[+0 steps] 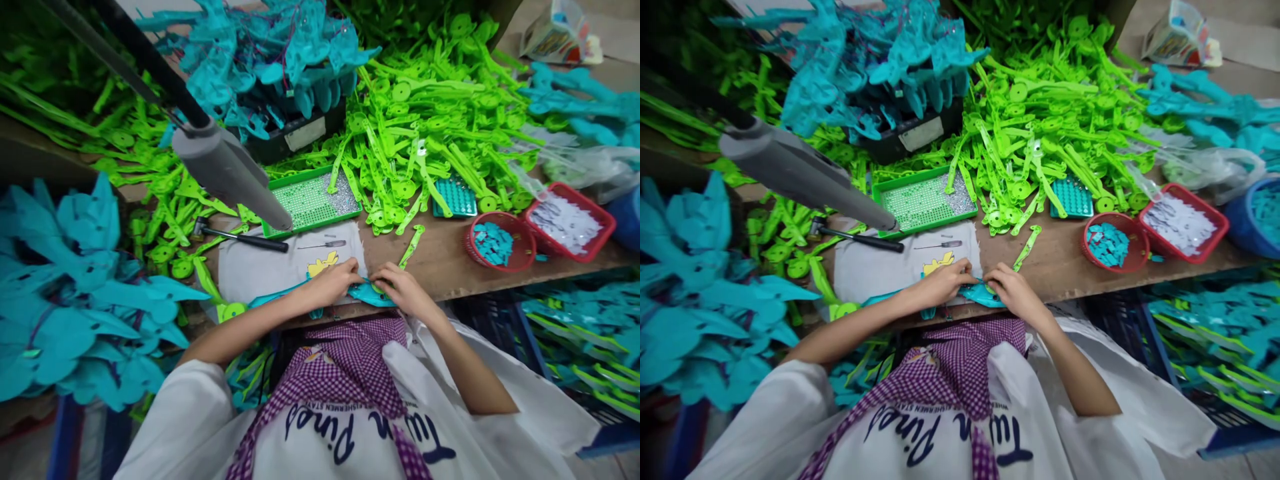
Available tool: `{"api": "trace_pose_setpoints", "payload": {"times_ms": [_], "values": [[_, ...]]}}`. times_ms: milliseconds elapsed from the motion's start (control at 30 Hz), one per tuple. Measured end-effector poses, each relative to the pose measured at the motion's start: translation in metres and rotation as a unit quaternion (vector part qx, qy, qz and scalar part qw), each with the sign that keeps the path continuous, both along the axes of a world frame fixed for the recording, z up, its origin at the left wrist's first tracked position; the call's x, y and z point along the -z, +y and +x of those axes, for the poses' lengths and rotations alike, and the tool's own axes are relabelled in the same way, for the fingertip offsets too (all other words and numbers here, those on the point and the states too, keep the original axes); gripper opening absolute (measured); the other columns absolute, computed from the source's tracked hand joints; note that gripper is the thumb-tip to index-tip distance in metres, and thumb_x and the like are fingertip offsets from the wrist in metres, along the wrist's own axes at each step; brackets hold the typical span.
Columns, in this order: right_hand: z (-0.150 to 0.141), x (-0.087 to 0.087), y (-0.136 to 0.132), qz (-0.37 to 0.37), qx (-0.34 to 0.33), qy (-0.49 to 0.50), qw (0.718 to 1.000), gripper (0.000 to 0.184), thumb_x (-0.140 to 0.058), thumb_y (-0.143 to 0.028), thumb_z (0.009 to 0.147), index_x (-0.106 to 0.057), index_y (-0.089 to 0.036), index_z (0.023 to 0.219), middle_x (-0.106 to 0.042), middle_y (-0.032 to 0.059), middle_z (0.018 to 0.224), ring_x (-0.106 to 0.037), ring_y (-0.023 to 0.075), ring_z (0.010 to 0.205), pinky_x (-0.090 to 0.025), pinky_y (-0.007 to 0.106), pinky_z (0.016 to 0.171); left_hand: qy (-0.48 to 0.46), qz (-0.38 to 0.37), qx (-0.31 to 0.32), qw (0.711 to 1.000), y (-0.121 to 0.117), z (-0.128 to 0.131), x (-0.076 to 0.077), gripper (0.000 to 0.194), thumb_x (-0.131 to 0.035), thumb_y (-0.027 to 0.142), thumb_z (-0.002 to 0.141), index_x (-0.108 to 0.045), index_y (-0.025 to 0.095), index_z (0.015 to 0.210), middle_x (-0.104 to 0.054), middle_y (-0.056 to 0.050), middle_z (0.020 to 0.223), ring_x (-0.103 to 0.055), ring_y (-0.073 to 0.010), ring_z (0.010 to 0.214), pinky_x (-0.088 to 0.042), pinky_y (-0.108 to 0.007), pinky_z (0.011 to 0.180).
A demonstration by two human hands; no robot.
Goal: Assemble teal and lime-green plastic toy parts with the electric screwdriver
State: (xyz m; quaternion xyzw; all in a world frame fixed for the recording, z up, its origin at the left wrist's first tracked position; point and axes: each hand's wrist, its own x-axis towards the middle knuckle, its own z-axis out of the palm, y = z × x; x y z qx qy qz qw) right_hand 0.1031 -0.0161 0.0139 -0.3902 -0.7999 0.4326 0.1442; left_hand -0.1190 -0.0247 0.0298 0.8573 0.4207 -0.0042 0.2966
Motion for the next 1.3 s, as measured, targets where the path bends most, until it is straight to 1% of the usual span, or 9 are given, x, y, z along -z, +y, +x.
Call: {"api": "trace_pose_setpoints", "payload": {"times_ms": [133, 300, 400, 500, 733, 867, 1000, 1167, 1300], "values": [[-0.002, -0.001, 0.001, 0.026, 0.000, -0.054, 0.998, 0.020, -0.044, -0.016, 0.091, -0.060, -0.020, 0.102, -0.055, 0.0048, 0.096, -0.057, 0.0161, 0.090, -0.044, 0.028, 0.080, -0.006, -0.001, -0.003, 1.000, 0.000, -0.001, 0.002, 0.040, -0.042, 0.008, 0.086, -0.065, 0.024, 0.115, -0.052, -0.007, 0.107, -0.056, -0.0174, 0.086, -0.047, -0.029, 0.078], [-0.006, 0.000, -0.004, 0.069, -0.017, -0.089, 0.993, 0.028, -0.042, -0.014, 0.091, -0.058, -0.022, 0.112, -0.051, 0.0053, 0.097, -0.054, 0.0166, 0.087, -0.044, 0.028, 0.077, -0.042, -0.004, -0.030, 0.999, -0.007, -0.004, -0.002, 0.038, -0.039, 0.009, 0.089, -0.063, 0.020, 0.116, -0.053, -0.008, 0.106, -0.057, -0.0158, 0.084, -0.048, -0.029, 0.080], [-0.005, -0.001, -0.004, 0.088, -0.048, -0.087, 0.991, 0.031, -0.039, -0.014, 0.092, -0.058, -0.022, 0.115, -0.051, 0.0076, 0.101, -0.052, 0.0182, 0.091, -0.044, 0.031, 0.081, -0.059, -0.015, -0.033, 0.998, -0.009, -0.007, -0.005, 0.036, -0.039, 0.009, 0.090, -0.063, 0.019, 0.115, -0.054, -0.009, 0.106, -0.057, -0.0160, 0.085, -0.048, -0.030, 0.081], [-0.004, -0.003, -0.003, 0.103, -0.079, -0.090, 0.987, 0.031, -0.039, -0.014, 0.092, -0.061, -0.022, 0.113, -0.051, 0.0094, 0.103, -0.050, 0.0202, 0.096, -0.043, 0.034, 0.086, -0.065, -0.047, -0.017, 0.997, -0.001, -0.008, -0.007, 0.035, -0.040, 0.008, 0.089, -0.066, 0.018, 0.110, -0.056, -0.008, 0.104, -0.058, -0.0165, 0.090, -0.046, -0.029, 0.084], [-0.003, -0.003, -0.001, 0.087, -0.081, -0.075, 0.990, 0.031, -0.041, -0.012, 0.090, -0.064, -0.020, 0.109, -0.052, 0.0093, 0.101, -0.050, 0.0200, 0.096, -0.043, 0.033, 0.084, -0.042, -0.101, 0.042, 0.993, 0.024, -0.006, -0.019, 0.031, -0.042, 0.009, 0.088, -0.067, 0.019, 0.103, -0.058, -0.005, 0.097, -0.057, -0.0164, 0.094, -0.042, -0.027, 0.087], [-0.001, -0.002, 0.000, 0.073, -0.077, -0.052, 0.993, 0.031, -0.041, -0.011, 0.089, -0.064, -0.021, 0.107, -0.052, 0.0085, 0.101, -0.050, 0.0195, 0.095, -0.043, 0.032, 0.084, -0.034, -0.105, 0.061, 0.992, 0.027, -0.005, -0.025, 0.032, -0.042, 0.008, 0.087, -0.067, 0.019, 0.103, -0.058, -0.006, 0.097, -0.056, -0.0170, 0.093, -0.042, -0.026, 0.084], [-0.001, 0.002, 0.000, 0.069, -0.074, -0.040, 0.994, 0.032, -0.040, -0.009, 0.089, -0.064, -0.022, 0.107, -0.050, 0.0080, 0.100, -0.048, 0.0195, 0.095, -0.042, 0.033, 0.084, -0.039, -0.108, 0.085, 0.990, 0.030, -0.005, -0.026, 0.032, -0.043, 0.008, 0.086, -0.068, 0.020, 0.102, -0.059, -0.005, 0.097, -0.057, -0.0163, 0.092, -0.042, -0.026, 0.084], [-0.001, 0.006, -0.001, 0.073, -0.074, -0.044, 0.994, 0.031, -0.040, -0.011, 0.090, -0.065, -0.022, 0.104, -0.049, 0.0076, 0.098, -0.046, 0.0199, 0.093, -0.041, 0.033, 0.083, -0.016, -0.119, 0.079, 0.990, 0.030, 0.000, -0.029, 0.032, -0.044, 0.008, 0.086, -0.069, 0.020, 0.101, -0.061, -0.004, 0.095, -0.057, -0.0162, 0.093, -0.041, -0.027, 0.088], [-0.001, 0.006, -0.002, 0.082, -0.078, -0.068, 0.991, 0.031, -0.041, -0.012, 0.090, -0.066, -0.022, 0.105, -0.049, 0.0083, 0.098, -0.045, 0.0208, 0.093, -0.040, 0.034, 0.082, 0.006, -0.104, 0.087, 0.991, 0.032, 0.004, -0.032, 0.033, -0.044, 0.007, 0.084, -0.070, 0.020, 0.099, -0.060, -0.005, 0.093, -0.058, -0.0156, 0.085, -0.042, -0.026, 0.080]]}}
